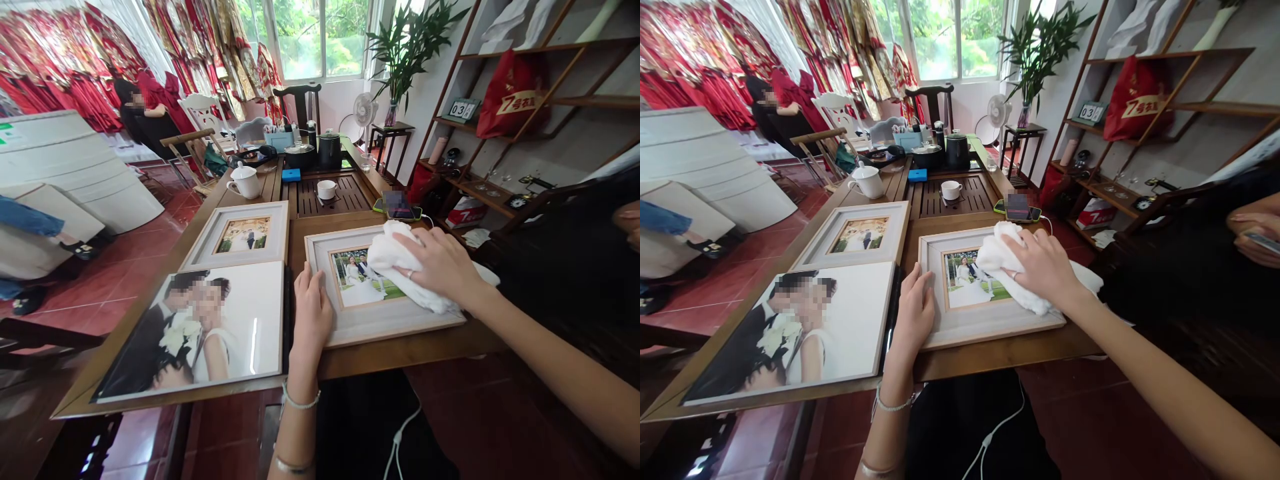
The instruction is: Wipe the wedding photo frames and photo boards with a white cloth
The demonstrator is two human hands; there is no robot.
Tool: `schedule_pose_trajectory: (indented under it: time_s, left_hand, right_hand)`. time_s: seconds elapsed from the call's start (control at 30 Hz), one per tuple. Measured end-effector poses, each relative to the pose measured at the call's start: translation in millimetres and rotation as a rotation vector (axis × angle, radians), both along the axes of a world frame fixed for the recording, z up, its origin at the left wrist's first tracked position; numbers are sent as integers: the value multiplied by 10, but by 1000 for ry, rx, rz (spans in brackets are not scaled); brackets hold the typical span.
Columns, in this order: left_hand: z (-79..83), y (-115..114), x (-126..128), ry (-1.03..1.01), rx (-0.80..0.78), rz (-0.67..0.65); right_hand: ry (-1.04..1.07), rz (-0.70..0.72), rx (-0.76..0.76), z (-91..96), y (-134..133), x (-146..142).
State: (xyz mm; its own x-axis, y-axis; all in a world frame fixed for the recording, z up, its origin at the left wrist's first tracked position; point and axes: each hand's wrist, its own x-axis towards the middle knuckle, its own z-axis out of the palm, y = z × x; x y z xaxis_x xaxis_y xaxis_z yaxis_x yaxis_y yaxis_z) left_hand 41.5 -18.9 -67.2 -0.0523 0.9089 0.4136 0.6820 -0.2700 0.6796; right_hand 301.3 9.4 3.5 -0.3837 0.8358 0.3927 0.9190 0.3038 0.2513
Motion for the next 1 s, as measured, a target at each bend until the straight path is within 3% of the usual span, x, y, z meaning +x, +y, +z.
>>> schedule_pose_trajectory:
  time_s: [0.2, 0.37, 0.6, 0.77, 0.9, 1.0]
  left_hand:
    - [13, -2, 9, 20, -27, 6]
    - [-19, -1, 12, 15, -12, 16]
    - [-38, 18, 7, 6, -5, 25]
    - [-50, 25, 0, -35, 3, 26]
    - [-46, 22, 5, -20, 4, 22]
    - [-31, 16, 11, -2, 3, 24]
  right_hand:
    - [99, -91, -80, -1, 619, -94]
    - [141, -98, -211, 52, 768, -270]
    - [6, -76, -305, 74, 567, -390]
    - [13, 88, -425, 117, 346, -333]
    - [108, 284, -537, 132, 52, -266]
    - [188, 352, -627, 173, -157, -195]
